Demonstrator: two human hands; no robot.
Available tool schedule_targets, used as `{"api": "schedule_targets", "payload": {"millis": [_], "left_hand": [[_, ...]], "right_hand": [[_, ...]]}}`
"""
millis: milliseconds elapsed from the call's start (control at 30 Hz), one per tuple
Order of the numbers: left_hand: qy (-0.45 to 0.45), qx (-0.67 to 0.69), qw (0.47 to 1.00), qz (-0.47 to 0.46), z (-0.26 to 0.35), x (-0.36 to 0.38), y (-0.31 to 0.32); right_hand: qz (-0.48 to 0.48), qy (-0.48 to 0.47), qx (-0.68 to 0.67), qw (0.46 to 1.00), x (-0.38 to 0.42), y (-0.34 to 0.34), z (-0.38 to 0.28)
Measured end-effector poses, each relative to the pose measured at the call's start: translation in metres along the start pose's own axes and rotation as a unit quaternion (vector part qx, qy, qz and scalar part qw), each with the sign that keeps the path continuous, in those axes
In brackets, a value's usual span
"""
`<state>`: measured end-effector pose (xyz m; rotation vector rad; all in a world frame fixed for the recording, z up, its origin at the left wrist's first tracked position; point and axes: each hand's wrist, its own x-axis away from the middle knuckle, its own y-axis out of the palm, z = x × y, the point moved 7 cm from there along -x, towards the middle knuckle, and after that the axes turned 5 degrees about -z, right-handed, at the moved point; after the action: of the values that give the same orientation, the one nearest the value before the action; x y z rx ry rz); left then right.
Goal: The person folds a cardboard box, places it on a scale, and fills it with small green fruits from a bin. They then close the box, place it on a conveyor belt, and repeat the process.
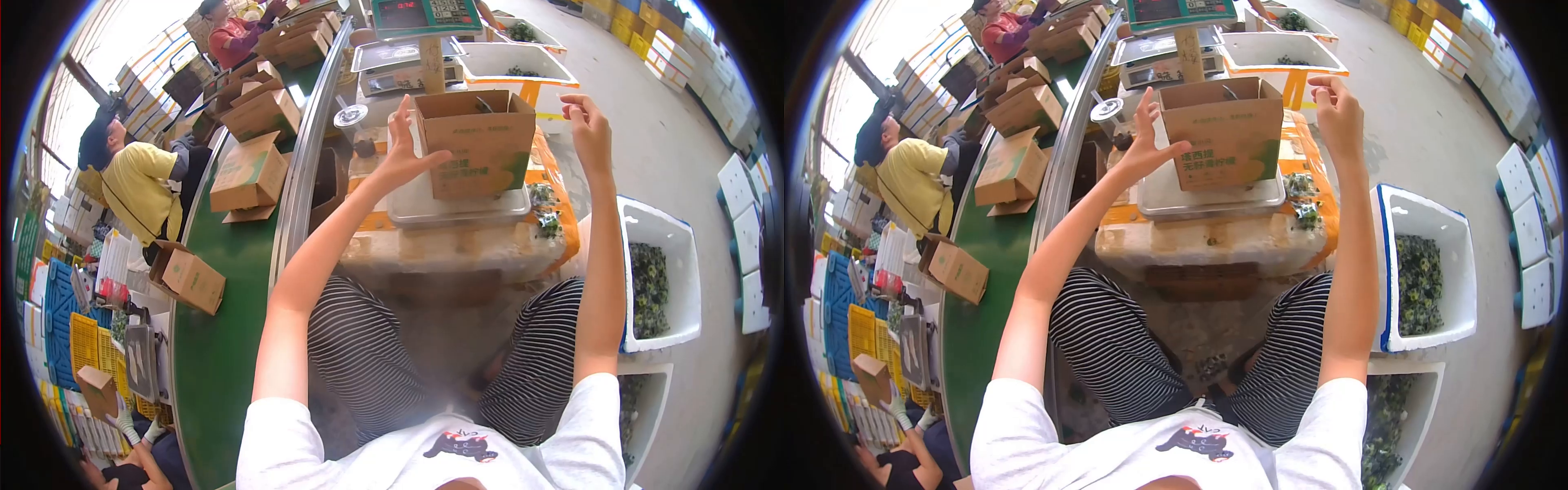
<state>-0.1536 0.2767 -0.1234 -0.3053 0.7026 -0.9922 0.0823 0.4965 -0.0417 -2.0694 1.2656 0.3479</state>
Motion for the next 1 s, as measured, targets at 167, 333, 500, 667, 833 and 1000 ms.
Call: {"api": "schedule_targets", "payload": {"millis": [167, 333, 500, 667, 833, 1000], "left_hand": [[-0.001, 0.007, 1.000, 0.009, -0.001, -0.001, -0.002], [0.007, 0.006, 1.000, 0.008, -0.001, 0.000, -0.004], [0.004, 0.010, 1.000, 0.008, -0.003, 0.006, -0.017], [0.124, -0.125, 0.983, 0.047, 0.023, 0.022, -0.029], [0.360, -0.178, 0.882, -0.248, 0.185, 0.086, 0.065], [0.640, -0.118, 0.707, -0.278, 0.226, 0.247, 0.207]], "right_hand": [[0.021, 0.021, 0.028, 0.999, 0.000, -0.012, 0.004], [0.060, -0.010, 0.119, 0.991, 0.000, -0.054, 0.005], [0.098, 0.086, 0.324, 0.937, 0.071, -0.187, 0.152], [-0.354, 0.554, 0.436, 0.614, 0.344, -0.248, 0.382], [-0.418, 0.619, 0.313, 0.587, 0.411, -0.234, 0.370], [-0.319, 0.583, 0.324, 0.673, 0.384, -0.225, 0.359]]}}
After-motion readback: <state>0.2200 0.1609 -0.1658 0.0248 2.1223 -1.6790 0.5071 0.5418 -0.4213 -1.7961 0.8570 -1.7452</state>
